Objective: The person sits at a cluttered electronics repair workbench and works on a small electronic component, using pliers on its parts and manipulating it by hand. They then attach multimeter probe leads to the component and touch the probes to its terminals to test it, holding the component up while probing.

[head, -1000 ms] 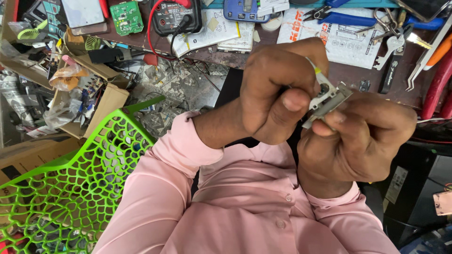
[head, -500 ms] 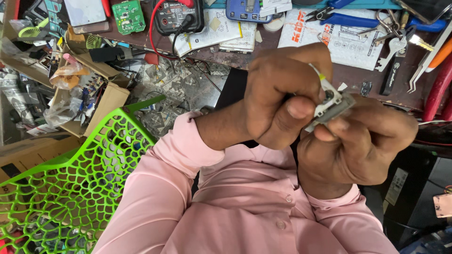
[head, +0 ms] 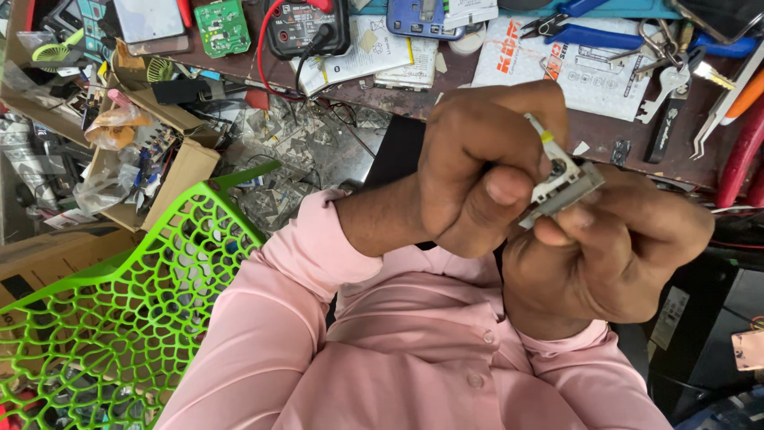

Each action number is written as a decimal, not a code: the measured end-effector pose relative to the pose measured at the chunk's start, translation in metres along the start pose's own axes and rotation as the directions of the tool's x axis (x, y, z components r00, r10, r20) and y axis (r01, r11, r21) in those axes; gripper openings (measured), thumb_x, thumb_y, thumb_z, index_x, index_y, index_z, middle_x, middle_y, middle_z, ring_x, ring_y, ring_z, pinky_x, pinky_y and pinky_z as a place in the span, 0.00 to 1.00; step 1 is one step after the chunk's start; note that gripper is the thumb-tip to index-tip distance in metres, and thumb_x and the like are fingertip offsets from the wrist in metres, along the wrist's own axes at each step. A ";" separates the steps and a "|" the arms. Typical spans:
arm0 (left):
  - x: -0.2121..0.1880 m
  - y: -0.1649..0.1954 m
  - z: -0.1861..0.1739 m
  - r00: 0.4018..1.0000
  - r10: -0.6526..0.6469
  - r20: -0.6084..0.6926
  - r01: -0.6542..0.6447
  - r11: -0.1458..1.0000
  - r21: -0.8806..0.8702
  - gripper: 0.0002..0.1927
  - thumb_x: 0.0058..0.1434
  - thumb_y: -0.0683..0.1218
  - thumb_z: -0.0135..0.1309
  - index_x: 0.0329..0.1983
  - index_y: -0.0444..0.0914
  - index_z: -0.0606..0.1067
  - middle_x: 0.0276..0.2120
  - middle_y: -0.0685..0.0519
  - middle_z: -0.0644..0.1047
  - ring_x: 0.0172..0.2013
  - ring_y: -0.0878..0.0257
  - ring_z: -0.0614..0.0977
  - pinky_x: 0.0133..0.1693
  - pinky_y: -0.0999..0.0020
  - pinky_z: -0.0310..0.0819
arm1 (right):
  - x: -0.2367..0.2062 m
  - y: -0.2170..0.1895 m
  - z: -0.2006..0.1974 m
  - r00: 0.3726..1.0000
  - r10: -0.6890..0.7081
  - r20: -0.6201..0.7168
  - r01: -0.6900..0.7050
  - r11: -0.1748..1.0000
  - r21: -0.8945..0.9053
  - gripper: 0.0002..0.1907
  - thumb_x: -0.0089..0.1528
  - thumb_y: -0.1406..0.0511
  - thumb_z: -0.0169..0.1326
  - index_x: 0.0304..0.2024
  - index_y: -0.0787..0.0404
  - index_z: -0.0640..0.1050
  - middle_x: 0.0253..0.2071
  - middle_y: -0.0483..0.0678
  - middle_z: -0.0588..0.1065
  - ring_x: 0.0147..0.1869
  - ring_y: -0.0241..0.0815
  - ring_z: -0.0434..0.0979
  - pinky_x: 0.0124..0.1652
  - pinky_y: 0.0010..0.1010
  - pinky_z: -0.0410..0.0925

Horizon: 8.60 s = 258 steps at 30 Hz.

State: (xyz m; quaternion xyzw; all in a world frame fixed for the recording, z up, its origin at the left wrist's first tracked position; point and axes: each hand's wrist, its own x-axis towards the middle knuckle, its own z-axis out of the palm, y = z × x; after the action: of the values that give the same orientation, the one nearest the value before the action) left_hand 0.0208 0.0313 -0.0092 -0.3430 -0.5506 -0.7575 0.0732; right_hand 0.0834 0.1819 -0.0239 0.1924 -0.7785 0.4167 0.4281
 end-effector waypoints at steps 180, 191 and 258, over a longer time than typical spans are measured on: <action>0.015 -0.015 -0.017 0.992 -0.107 0.069 0.083 0.954 0.287 0.16 0.81 0.55 0.49 0.52 0.37 0.68 0.41 0.53 0.75 0.36 0.66 0.78 0.40 0.73 0.72 | 0.035 0.037 -0.021 0.902 0.160 0.402 -0.154 0.987 -0.047 0.16 0.79 0.56 0.51 0.48 0.64 0.73 0.45 0.53 0.75 0.42 0.47 0.75 0.39 0.34 0.66; 0.015 -0.022 -0.015 0.998 -0.037 0.045 0.019 0.940 0.340 0.13 0.80 0.51 0.51 0.51 0.37 0.67 0.38 0.51 0.76 0.33 0.63 0.78 0.37 0.71 0.73 | 0.044 0.029 -0.018 0.854 0.244 0.459 -0.284 0.959 0.019 0.12 0.79 0.66 0.49 0.41 0.66 0.71 0.37 0.53 0.71 0.38 0.51 0.70 0.39 0.38 0.63; 0.001 -0.015 -0.013 0.996 -0.093 -0.012 0.092 0.951 0.295 0.10 0.80 0.49 0.51 0.53 0.38 0.68 0.42 0.54 0.73 0.37 0.67 0.74 0.42 0.75 0.70 | 0.104 0.030 -0.043 0.437 0.220 0.872 -0.423 0.906 -0.017 0.09 0.66 0.69 0.48 0.34 0.65 0.77 0.30 0.47 0.77 0.31 0.40 0.78 0.31 0.31 0.69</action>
State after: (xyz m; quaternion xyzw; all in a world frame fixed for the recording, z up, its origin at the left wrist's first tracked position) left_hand 0.0071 0.0257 -0.0231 -0.3030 -0.6731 -0.6689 0.0876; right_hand 0.0274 0.2406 0.0594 0.2632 -0.8610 0.4171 -0.1244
